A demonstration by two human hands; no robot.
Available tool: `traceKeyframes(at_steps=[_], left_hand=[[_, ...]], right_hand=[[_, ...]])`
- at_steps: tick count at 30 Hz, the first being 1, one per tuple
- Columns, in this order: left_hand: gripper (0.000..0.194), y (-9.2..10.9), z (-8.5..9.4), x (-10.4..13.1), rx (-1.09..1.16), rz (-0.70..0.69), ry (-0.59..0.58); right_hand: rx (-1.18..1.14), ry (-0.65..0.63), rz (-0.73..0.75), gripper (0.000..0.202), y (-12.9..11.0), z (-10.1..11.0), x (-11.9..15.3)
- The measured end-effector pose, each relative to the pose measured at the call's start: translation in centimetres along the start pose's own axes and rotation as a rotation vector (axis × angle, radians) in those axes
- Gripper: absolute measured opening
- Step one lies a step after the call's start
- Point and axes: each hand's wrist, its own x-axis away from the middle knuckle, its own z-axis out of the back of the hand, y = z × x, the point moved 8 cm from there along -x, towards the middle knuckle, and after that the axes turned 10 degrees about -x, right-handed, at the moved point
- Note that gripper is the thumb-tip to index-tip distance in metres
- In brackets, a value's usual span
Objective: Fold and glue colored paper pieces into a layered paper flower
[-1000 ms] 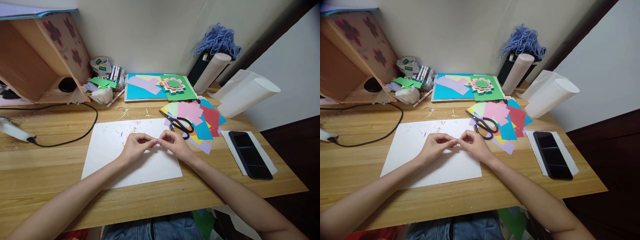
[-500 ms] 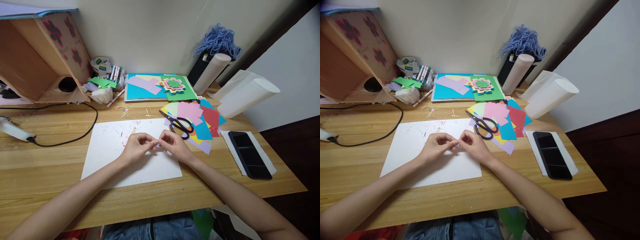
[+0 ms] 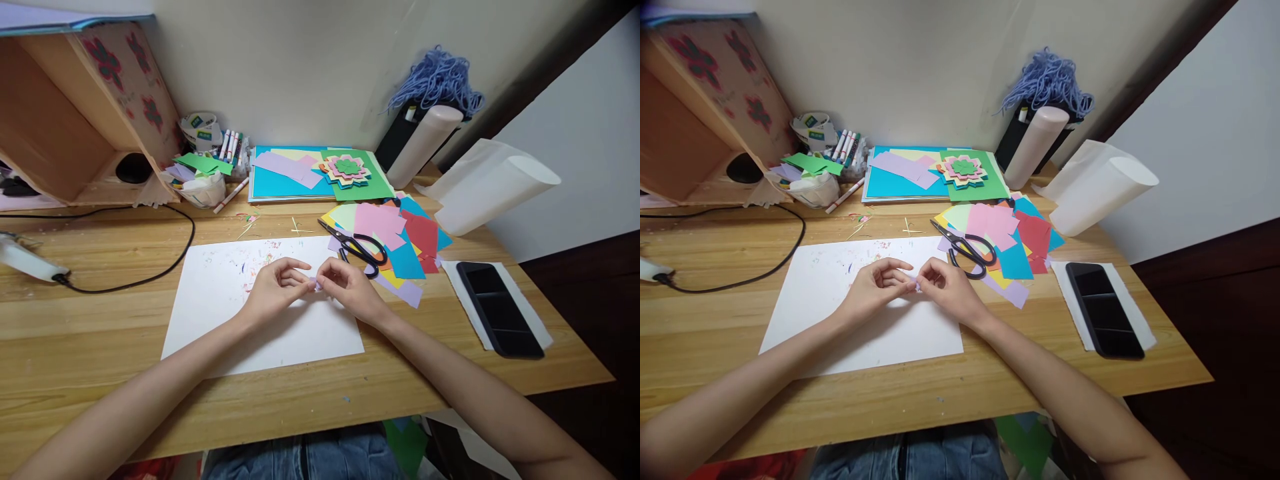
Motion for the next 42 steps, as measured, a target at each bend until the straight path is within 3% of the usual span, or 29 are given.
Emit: traceKeyframes(at_steps=[13,25,31,42], left_hand=[[0.035,0.1,-0.6,0.0,0.031,0.041,-0.150],[0.040,-0.1,-0.1,-0.2,0.050,0.104,-0.093],[0.036,0.0,-0.1,-0.2,0.009,0.045,-0.078],[0.032,0.2,-1.2,0.3,0.004,-0.012,-0.197]], right_hand=[[-0.078,-0.037,-0.068,0.010,0.8,-0.4,-0.2],[-0.123,0.051,-0.021,0.014,0.2,0.4,-0.3],[-0.085,0.000,-0.061,0.014,1.1,0.1,-0.4],[0.045,-0.044,-0.037,0.009,0.7,-0.7,0.1]])
